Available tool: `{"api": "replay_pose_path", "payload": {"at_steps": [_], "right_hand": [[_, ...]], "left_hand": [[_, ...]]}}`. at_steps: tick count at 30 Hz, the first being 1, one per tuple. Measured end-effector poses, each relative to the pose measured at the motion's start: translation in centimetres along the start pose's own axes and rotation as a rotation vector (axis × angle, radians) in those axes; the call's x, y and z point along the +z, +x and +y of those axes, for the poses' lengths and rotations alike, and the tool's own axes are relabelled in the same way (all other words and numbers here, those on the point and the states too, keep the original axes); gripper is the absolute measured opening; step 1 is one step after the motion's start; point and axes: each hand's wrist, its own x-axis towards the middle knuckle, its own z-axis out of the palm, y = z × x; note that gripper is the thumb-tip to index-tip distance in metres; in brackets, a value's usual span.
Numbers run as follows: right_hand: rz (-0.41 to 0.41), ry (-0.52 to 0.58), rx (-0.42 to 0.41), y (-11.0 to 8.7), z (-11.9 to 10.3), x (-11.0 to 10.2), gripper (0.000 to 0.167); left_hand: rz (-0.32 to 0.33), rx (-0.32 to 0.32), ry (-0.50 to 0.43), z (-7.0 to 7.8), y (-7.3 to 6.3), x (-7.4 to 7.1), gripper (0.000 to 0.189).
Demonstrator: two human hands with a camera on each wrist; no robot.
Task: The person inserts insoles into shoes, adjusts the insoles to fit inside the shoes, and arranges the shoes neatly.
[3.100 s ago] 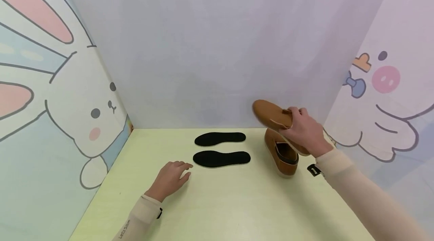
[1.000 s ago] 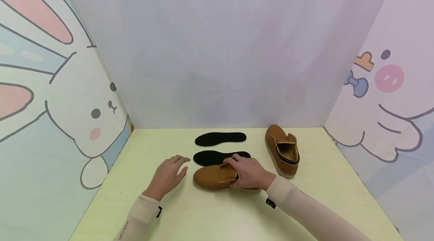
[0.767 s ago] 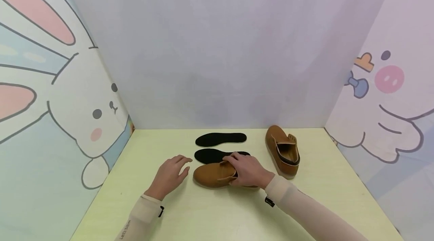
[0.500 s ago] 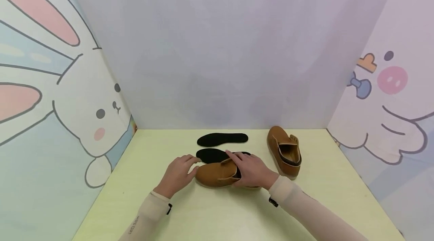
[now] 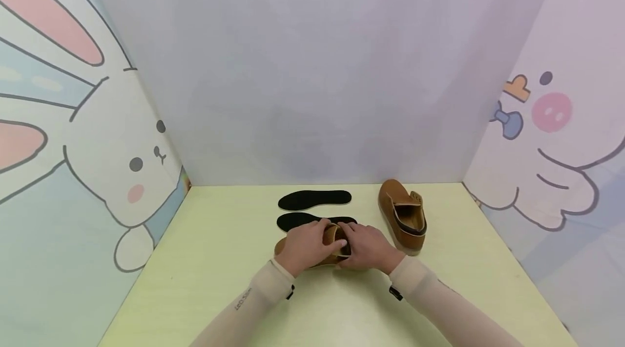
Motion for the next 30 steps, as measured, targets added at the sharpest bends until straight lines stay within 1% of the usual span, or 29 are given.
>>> {"api": "replay_pose_path", "payload": {"at_steps": [2, 4, 6, 10, 15, 20, 24, 30], "right_hand": [[-0.004, -0.007, -0.001, 0.0, -0.1, 0.0, 0.104], [-0.01, -0.011, 0.001, 0.0, -0.1, 0.1, 0.102], [-0.012, -0.017, 0.003, -0.1, -0.2, 0.1, 0.103], [-0.015, -0.036, 0.008, 0.0, -0.1, 0.0, 0.103], [-0.006, -0.06, -0.003, 0.2, 0.1, 0.0, 0.105], [-0.006, -0.072, 0.002, 0.1, 0.2, 0.2, 0.105], [-0.008, -0.061, 0.006, 0.0, 0.2, 0.3, 0.103], [-0.004, -0.041, 0.0, -0.1, 0.3, 0.4, 0.1]], "left_hand": [[-0.021, -0.019, 0.002, 0.5, 0.3, 0.1, 0.057], [-0.026, -0.035, -0.001, 0.7, 0.5, 0.0, 0.052], [-0.019, -0.046, -0.012, 0.8, 0.5, -0.1, 0.048], [0.009, -0.055, -0.037, 0.4, 0.3, -0.5, 0.051], [0.054, -0.061, -0.063, -0.5, -0.2, -0.7, 0.049], [0.061, -0.083, -0.074, -1.6, -0.5, -0.7, 0.045], [0.036, -0.105, -0.095, -2.7, -0.8, -0.9, 0.044], [-0.016, -0.145, -0.145, -4.7, -1.5, -1.0, 0.052]]}}
